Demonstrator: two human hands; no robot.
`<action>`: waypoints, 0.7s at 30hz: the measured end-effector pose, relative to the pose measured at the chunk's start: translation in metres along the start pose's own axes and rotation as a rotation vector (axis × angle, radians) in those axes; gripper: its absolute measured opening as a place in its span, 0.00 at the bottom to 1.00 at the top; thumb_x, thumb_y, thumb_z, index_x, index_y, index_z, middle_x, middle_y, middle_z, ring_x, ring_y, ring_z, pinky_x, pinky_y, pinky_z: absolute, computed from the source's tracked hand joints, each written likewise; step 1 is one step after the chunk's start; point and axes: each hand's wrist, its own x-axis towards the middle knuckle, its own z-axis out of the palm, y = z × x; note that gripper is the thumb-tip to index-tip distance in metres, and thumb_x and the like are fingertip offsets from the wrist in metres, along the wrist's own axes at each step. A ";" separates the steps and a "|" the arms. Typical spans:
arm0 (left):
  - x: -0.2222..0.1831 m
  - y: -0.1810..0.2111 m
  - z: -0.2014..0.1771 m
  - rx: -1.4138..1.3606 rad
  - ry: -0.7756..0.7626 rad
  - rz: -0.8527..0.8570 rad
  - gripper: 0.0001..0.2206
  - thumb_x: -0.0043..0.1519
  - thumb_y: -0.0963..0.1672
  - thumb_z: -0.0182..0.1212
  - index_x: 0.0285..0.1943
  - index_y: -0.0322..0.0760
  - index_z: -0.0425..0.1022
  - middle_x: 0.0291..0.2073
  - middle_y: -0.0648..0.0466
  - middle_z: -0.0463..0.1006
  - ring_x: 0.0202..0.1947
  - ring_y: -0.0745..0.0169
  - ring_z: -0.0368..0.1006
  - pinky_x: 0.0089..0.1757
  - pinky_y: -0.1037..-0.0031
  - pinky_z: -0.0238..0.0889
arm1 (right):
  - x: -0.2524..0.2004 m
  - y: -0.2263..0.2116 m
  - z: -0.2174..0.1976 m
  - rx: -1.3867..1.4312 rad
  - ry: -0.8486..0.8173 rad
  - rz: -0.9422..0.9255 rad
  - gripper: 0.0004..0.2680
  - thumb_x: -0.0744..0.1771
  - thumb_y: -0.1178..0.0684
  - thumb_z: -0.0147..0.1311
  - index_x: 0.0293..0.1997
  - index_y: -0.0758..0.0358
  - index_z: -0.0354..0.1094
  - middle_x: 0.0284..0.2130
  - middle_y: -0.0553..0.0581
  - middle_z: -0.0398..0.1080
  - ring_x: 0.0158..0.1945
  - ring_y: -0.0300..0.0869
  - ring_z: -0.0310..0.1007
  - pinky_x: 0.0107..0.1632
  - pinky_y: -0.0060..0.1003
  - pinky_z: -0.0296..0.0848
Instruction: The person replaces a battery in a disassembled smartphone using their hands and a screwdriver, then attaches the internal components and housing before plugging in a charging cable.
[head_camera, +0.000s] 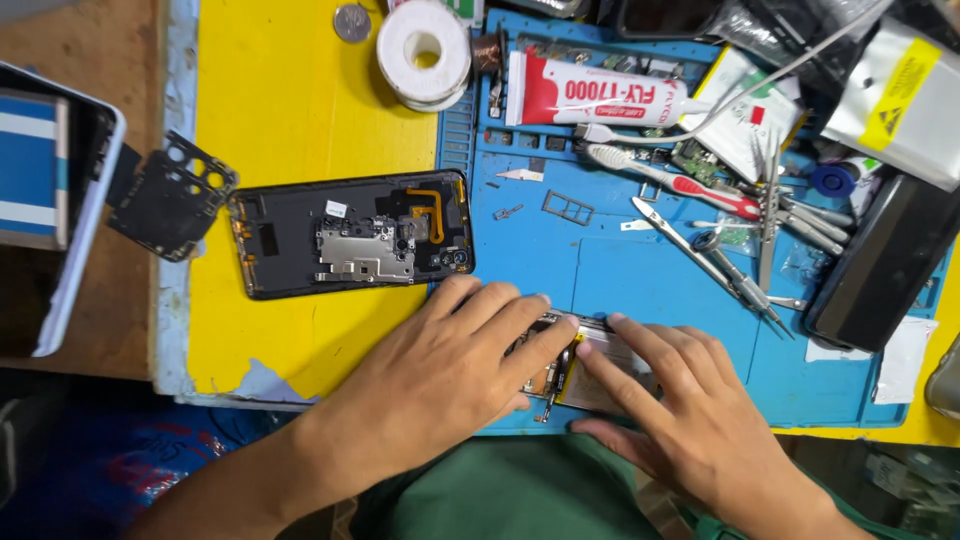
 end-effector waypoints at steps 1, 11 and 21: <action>0.000 0.000 0.002 0.015 0.000 0.007 0.31 0.51 0.50 0.76 0.63 0.39 0.69 0.50 0.51 0.72 0.48 0.51 0.66 0.47 0.63 0.58 | -0.001 0.002 0.000 -0.003 0.016 0.000 0.28 0.65 0.33 0.59 0.71 0.51 0.56 0.64 0.64 0.62 0.55 0.55 0.69 0.55 0.53 0.70; 0.019 0.020 -0.025 -0.108 0.004 0.162 0.41 0.49 0.42 0.73 0.75 0.40 0.57 0.59 0.46 0.66 0.42 0.44 0.68 0.46 0.57 0.63 | 0.013 0.033 -0.036 0.860 -0.152 0.270 0.19 0.65 0.46 0.60 0.62 0.54 0.65 0.40 0.52 0.69 0.41 0.37 0.83 0.41 0.32 0.82; 0.088 0.018 0.002 -0.839 0.388 -0.120 0.13 0.62 0.49 0.68 0.49 0.39 0.81 0.39 0.57 0.79 0.35 0.60 0.78 0.41 0.68 0.73 | 0.049 0.044 -0.021 1.660 0.706 0.193 0.17 0.63 0.69 0.62 0.54 0.70 0.59 0.45 0.65 0.73 0.47 0.51 0.82 0.48 0.49 0.83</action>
